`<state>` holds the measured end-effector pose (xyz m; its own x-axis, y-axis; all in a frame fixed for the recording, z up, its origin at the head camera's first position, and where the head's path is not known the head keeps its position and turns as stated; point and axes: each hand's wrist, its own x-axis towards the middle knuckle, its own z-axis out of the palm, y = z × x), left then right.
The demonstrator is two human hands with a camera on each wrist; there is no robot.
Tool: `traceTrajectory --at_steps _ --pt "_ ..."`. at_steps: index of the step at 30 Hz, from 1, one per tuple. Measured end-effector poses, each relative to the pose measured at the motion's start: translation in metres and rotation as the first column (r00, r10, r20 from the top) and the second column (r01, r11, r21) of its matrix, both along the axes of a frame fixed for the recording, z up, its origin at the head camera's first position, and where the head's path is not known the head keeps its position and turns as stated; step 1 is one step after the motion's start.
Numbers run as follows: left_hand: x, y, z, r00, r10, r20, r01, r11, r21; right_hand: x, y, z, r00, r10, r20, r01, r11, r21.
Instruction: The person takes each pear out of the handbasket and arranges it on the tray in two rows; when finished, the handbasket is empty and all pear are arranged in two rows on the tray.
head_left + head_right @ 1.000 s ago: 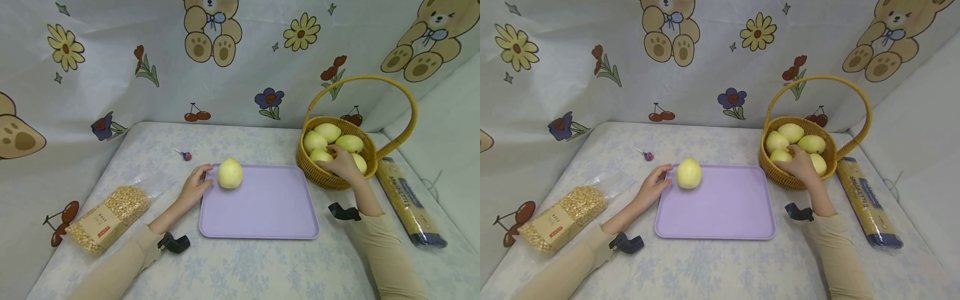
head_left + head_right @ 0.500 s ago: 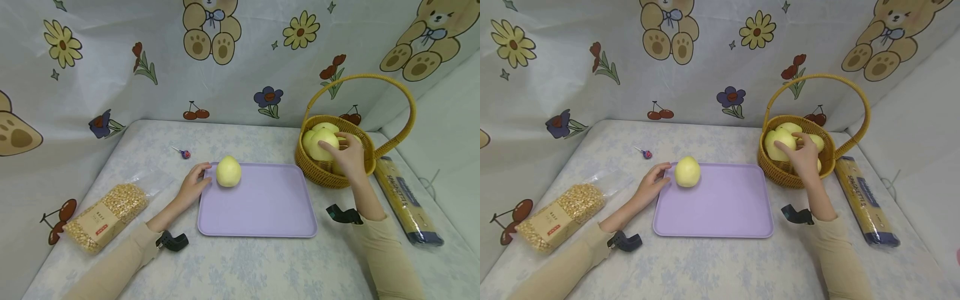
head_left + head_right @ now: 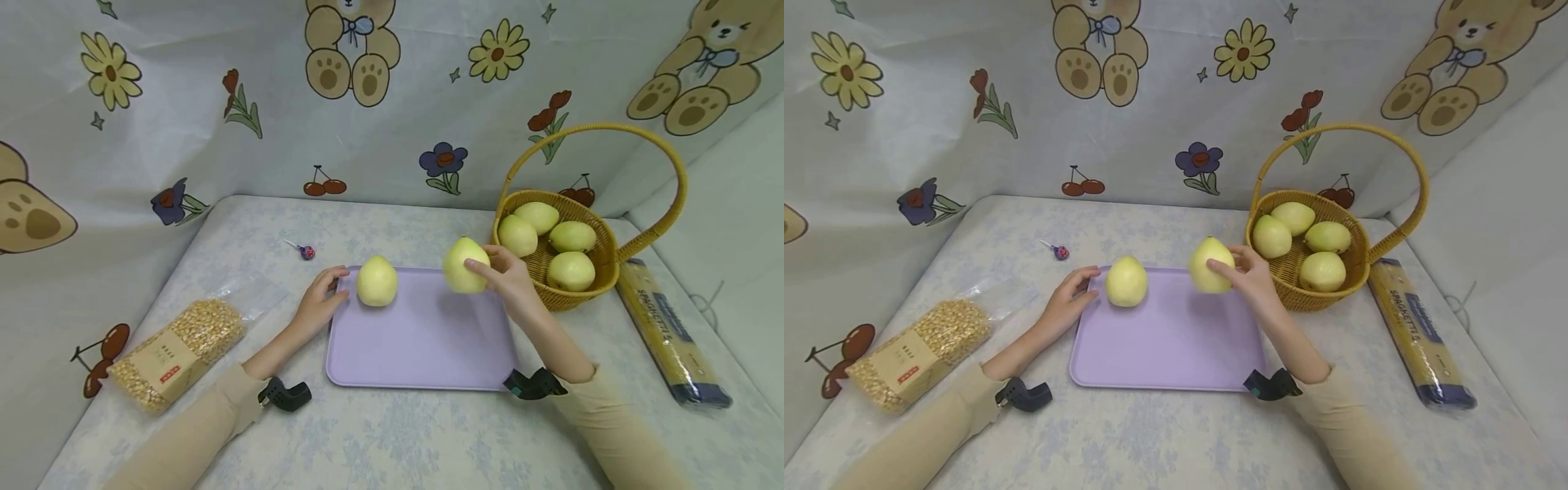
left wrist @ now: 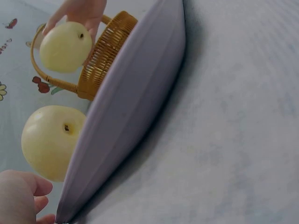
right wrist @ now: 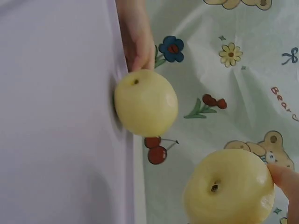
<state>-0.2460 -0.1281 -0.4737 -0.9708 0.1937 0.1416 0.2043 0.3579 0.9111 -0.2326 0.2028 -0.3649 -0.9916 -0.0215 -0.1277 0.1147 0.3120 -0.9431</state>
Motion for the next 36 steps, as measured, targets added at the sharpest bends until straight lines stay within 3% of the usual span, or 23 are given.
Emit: traceTrajectory --at_steps 7,12,25,36 --pt "0.000 0.003 0.001 1.000 -0.003 -0.012 0.002 1.000 -0.014 -0.003 -0.026 -0.029 0.998 0.026 0.053 -0.027 0.999 0.032" --pt "-0.001 0.006 0.002 1.000 -0.008 -0.011 0.008 1.000 -0.024 -0.006 -0.037 -0.040 0.998 0.009 0.061 -0.013 0.998 0.063" --pt "-0.002 0.003 -0.001 1.000 0.003 0.003 -0.003 1.000 -0.002 -0.014 -0.048 -0.045 0.989 0.058 0.137 -0.076 0.988 0.131" --pt "-0.001 0.000 -0.001 1.000 0.009 -0.006 -0.009 1.000 -0.008 -0.019 -0.048 -0.052 0.992 0.084 0.099 -0.108 0.956 0.274"
